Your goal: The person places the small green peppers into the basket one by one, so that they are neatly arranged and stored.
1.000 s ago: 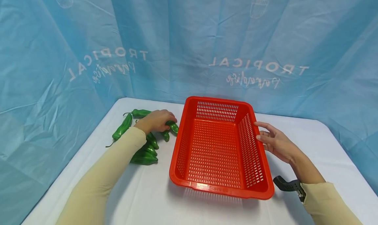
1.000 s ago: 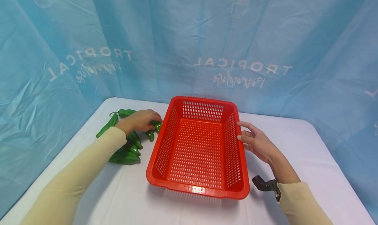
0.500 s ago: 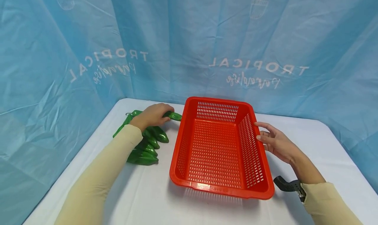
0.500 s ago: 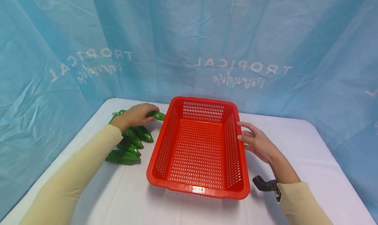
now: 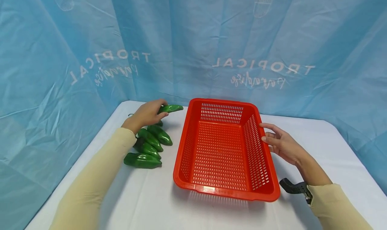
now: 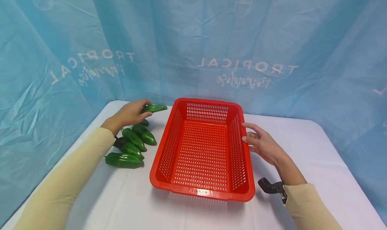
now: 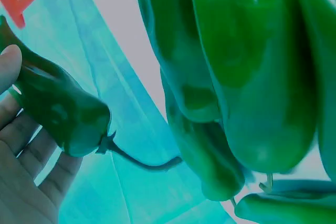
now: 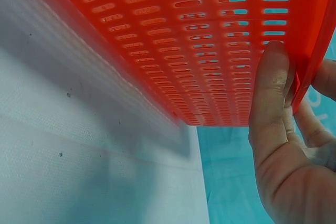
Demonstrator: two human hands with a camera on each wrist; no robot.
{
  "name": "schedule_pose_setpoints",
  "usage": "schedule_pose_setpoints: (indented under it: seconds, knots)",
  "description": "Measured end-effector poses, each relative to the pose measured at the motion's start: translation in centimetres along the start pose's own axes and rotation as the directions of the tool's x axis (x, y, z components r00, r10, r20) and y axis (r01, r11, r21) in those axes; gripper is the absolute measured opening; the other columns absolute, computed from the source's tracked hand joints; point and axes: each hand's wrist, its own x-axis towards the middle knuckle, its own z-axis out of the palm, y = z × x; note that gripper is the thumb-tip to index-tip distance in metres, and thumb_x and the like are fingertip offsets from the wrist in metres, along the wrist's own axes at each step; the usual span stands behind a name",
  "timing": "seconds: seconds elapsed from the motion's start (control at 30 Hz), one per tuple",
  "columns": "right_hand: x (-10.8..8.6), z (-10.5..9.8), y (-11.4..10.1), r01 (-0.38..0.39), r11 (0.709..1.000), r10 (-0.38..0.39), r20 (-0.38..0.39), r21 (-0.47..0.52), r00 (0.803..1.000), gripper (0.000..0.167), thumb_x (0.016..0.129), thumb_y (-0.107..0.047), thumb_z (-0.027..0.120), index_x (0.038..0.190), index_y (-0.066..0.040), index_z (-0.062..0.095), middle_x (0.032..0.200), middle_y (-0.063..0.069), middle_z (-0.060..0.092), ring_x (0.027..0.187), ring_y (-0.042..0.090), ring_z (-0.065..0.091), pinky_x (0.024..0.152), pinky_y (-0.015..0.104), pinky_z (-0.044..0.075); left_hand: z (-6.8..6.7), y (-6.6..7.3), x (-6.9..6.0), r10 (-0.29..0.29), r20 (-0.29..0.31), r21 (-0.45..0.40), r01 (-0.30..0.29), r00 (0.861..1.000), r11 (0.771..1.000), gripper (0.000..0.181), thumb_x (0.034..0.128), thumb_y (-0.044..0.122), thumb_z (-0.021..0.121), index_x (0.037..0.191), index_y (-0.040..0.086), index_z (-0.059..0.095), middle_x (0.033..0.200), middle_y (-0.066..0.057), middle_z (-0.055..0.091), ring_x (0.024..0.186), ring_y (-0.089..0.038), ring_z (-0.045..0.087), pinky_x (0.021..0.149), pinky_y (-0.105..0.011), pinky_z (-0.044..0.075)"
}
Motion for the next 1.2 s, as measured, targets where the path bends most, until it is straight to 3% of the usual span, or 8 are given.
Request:
schedule_pose_setpoints:
  seconds: [0.1, 0.2, 0.33, 0.47, 0.83, 1.2]
  knots:
    - [0.0, 0.0, -0.1, -0.006, 1.0, 0.006, -0.003, -0.001, 1.0, 0.056, 0.101, -0.018, 0.056, 0.15, -0.021, 0.03, 0.111, -0.009, 0.066, 0.097, 0.009, 0.069, 0.084, 0.031, 0.06, -0.3, -0.2, -0.5, -0.023, -0.013, -0.08, 0.022, 1.0, 0.997, 0.041, 0.0961, 0.03, 0.065, 0.127, 0.007, 0.052, 0.121, -0.016, 0.064, 0.101, -0.03, 0.063, 0.089, -0.049, 0.052]
    - [0.0, 0.0, -0.1, -0.006, 1.0, 0.006, 0.0, 0.003, 1.0, 0.055, 0.101, -0.017, 0.056, 0.15, -0.021, 0.031, 0.111, -0.008, 0.066, 0.097, 0.009, 0.068, 0.084, 0.031, 0.06, -0.5, 0.0, -1.0, -0.013, -0.028, -0.169, 0.008, 1.0, 0.986, 0.04, 0.0942, 0.03, 0.068, 0.123, 0.009, 0.048, 0.124, -0.016, 0.062, 0.105, -0.032, 0.063, 0.089, -0.049, 0.052]
    - [0.1, -0.1, -0.2, -0.004, 1.0, 0.004, 0.001, 0.003, 1.0, 0.054, 0.101, -0.017, 0.056, 0.149, -0.021, 0.031, 0.111, -0.008, 0.066, 0.097, 0.009, 0.069, 0.083, 0.031, 0.06, -0.8, 1.1, -1.8, 0.005, -0.043, -0.286, -0.017, 0.999, 0.958, 0.043, 0.0931, 0.026, 0.069, 0.125, 0.011, 0.045, 0.128, -0.016, 0.058, 0.112, -0.033, 0.061, 0.09, -0.048, 0.052]
    - [0.0, -0.2, -0.1, -0.007, 1.0, 0.007, -0.008, -0.025, 1.0, 0.057, 0.101, -0.02, 0.056, 0.151, -0.021, 0.029, 0.112, -0.01, 0.066, 0.096, 0.009, 0.069, 0.084, 0.032, 0.06, -0.8, 2.3, -2.3, 0.046, -0.068, -0.351, -0.067, 0.997, 0.934, 0.046, 0.0944, 0.023, 0.068, 0.133, 0.013, 0.044, 0.133, -0.016, 0.058, 0.112, -0.033, 0.062, 0.088, -0.048, 0.053]
    - [0.0, -0.1, 0.2, -0.002, 1.0, 0.002, -0.001, -0.003, 1.0, 0.056, 0.1, -0.018, 0.056, 0.15, -0.022, 0.03, 0.113, -0.009, 0.066, 0.097, 0.01, 0.069, 0.084, 0.032, 0.06, -1.4, 5.6, -3.2, 0.182, -0.074, -0.412, -0.196, 0.98, 0.89, 0.054, 0.0942, 0.024, 0.068, 0.144, 0.019, 0.046, 0.137, -0.009, 0.057, 0.112, -0.027, 0.062, 0.08, -0.039, 0.058]
    - [0.2, -0.2, 0.3, -0.007, 1.0, 0.007, -0.004, -0.007, 1.0, 0.058, 0.101, -0.019, 0.057, 0.151, -0.021, 0.029, 0.113, -0.009, 0.066, 0.098, 0.01, 0.069, 0.084, 0.032, 0.06, -2.9, 7.9, -3.1, 0.257, -0.046, -0.392, -0.254, 0.965, 0.884, 0.055, 0.0924, 0.021, 0.071, 0.143, 0.019, 0.049, 0.139, -0.006, 0.057, 0.109, -0.022, 0.064, 0.079, -0.037, 0.059]
